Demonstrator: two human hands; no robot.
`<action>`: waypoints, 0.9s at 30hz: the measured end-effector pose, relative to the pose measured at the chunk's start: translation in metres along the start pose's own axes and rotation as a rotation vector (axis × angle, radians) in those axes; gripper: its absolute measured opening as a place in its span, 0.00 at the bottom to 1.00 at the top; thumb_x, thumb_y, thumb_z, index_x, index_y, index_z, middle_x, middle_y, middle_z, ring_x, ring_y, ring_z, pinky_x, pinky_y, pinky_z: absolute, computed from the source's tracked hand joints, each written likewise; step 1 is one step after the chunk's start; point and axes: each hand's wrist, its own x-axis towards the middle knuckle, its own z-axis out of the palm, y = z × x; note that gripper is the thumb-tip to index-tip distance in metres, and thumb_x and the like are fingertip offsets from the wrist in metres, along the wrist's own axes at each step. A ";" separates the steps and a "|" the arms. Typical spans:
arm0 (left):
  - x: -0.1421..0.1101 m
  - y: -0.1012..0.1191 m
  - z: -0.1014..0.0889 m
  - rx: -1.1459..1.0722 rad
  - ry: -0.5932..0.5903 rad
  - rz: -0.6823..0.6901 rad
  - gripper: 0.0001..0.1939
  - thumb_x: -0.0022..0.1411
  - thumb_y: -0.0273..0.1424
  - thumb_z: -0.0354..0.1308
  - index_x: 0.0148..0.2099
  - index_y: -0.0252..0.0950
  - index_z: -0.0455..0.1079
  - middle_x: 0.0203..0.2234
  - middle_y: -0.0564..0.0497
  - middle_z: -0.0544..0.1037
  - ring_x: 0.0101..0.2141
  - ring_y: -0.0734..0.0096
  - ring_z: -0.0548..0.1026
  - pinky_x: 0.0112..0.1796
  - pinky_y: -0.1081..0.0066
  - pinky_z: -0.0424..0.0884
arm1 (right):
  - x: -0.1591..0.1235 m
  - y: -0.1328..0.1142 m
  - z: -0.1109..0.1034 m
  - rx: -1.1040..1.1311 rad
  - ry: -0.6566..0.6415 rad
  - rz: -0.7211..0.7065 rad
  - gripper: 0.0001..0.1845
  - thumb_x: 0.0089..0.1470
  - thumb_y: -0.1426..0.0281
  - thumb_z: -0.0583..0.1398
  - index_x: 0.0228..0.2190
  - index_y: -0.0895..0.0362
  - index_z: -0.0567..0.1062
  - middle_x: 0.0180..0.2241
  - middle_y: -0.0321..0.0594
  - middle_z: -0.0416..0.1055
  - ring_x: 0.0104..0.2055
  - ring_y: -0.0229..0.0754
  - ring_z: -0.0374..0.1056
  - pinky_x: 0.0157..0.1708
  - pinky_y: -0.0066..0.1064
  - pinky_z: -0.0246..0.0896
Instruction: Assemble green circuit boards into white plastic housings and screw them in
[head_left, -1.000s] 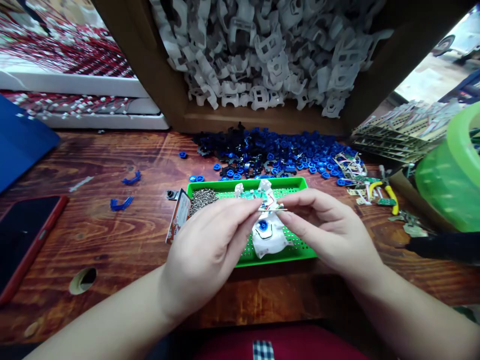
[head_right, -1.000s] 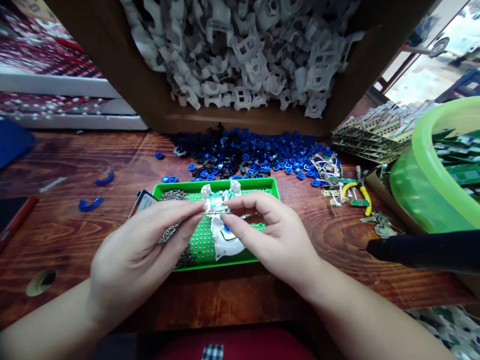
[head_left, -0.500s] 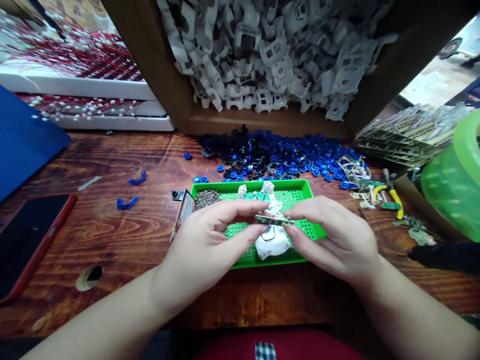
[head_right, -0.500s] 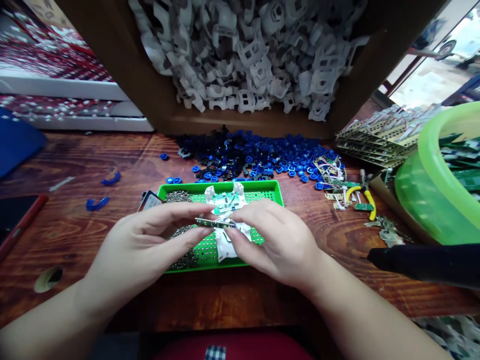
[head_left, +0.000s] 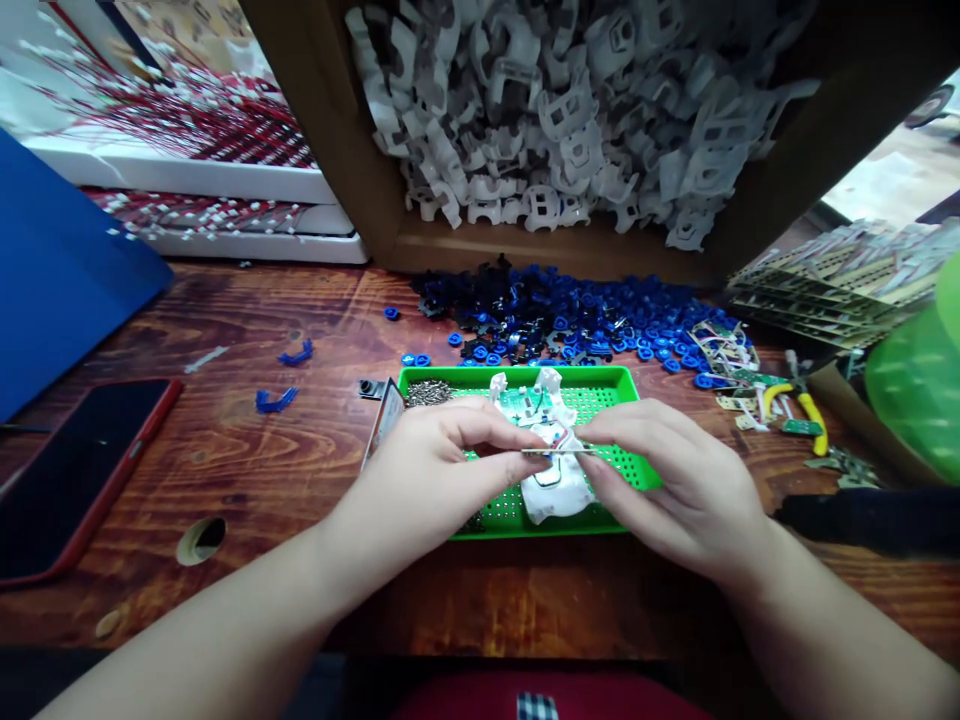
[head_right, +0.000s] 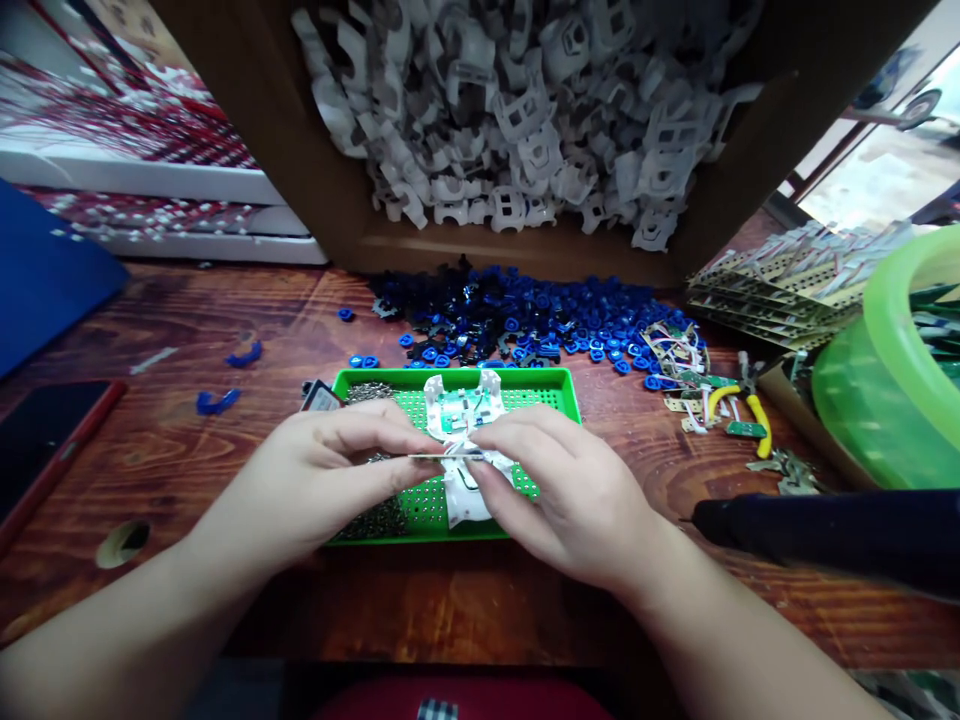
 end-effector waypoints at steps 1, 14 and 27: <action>0.001 0.000 0.000 -0.021 -0.017 -0.043 0.04 0.52 0.29 0.63 0.31 0.39 0.79 0.26 0.53 0.78 0.30 0.72 0.73 0.33 0.72 0.68 | -0.001 0.001 0.000 0.001 0.015 -0.015 0.18 0.50 0.77 0.59 0.45 0.58 0.67 0.38 0.39 0.70 0.41 0.33 0.67 0.43 0.23 0.66; 0.026 0.006 -0.027 0.221 -0.181 -0.142 0.22 0.46 0.44 0.64 0.42 0.37 0.75 0.31 0.52 0.79 0.30 0.71 0.74 0.31 0.72 0.67 | -0.009 0.017 0.001 -0.051 0.079 -0.082 0.19 0.51 0.78 0.60 0.46 0.55 0.68 0.40 0.39 0.70 0.42 0.34 0.68 0.43 0.25 0.68; 0.156 -0.069 -0.090 0.933 0.141 -0.328 0.17 0.61 0.36 0.55 0.50 0.34 0.66 0.46 0.46 0.71 0.44 0.63 0.72 0.42 0.58 0.71 | -0.008 0.028 0.007 0.039 0.228 0.031 0.17 0.50 0.77 0.61 0.43 0.54 0.70 0.39 0.36 0.70 0.42 0.34 0.67 0.44 0.28 0.65</action>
